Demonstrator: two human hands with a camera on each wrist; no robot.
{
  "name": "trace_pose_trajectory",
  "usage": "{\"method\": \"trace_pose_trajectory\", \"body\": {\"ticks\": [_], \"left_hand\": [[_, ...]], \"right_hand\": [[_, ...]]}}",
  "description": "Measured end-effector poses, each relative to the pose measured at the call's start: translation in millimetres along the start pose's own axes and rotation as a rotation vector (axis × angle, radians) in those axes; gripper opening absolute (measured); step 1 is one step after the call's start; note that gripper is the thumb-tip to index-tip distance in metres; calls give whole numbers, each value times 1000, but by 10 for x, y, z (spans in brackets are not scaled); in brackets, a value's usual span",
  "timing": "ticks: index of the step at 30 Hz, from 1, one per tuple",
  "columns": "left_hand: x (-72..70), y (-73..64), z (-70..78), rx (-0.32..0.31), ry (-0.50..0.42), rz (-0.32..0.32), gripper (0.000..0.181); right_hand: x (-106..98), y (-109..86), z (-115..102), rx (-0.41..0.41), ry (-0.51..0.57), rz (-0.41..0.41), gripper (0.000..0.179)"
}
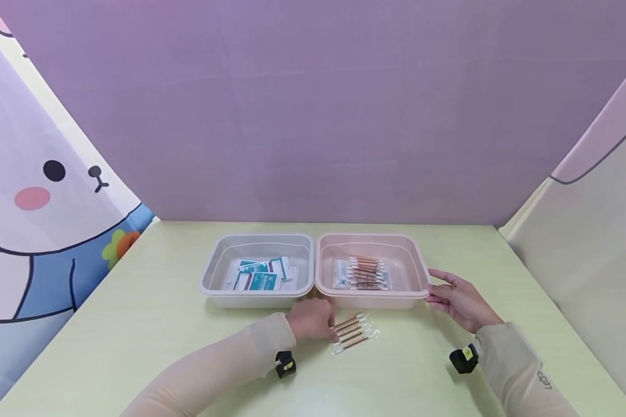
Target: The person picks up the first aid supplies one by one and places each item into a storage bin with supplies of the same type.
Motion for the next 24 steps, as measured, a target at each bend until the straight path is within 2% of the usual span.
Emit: {"method": "trace_pose_trajectory", "body": {"ticks": [5, 10, 15, 20, 24], "left_hand": [[3, 1, -4, -20, -19, -76, 32], [-11, -20, -6, 20, -79, -127, 32], [-36, -42, -1, 41, -129, -141, 25], [-39, -67, -4, 60, -139, -149, 31], [-28, -86, -25, 80, -190, -131, 29]], "right_hand": [[-1, -10, 6, 3, 6, -4, 32], [-7, -7, -2, -2, 16, -11, 36], [-6, -9, -20, 0, 19, -11, 34], [-7, -18, -3, 13, 19, -6, 32], [-1, -17, 1, 12, 20, -5, 32]]}}
Point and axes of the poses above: each hand's wrist, its own y-axis towards the middle knuckle, its own x-axis out of the palm, z = x × y, the point moved 4 cm from there along y, towards the middle knuckle, and after that the axes turned 9 degrees about -z, right-handed, at the moved point
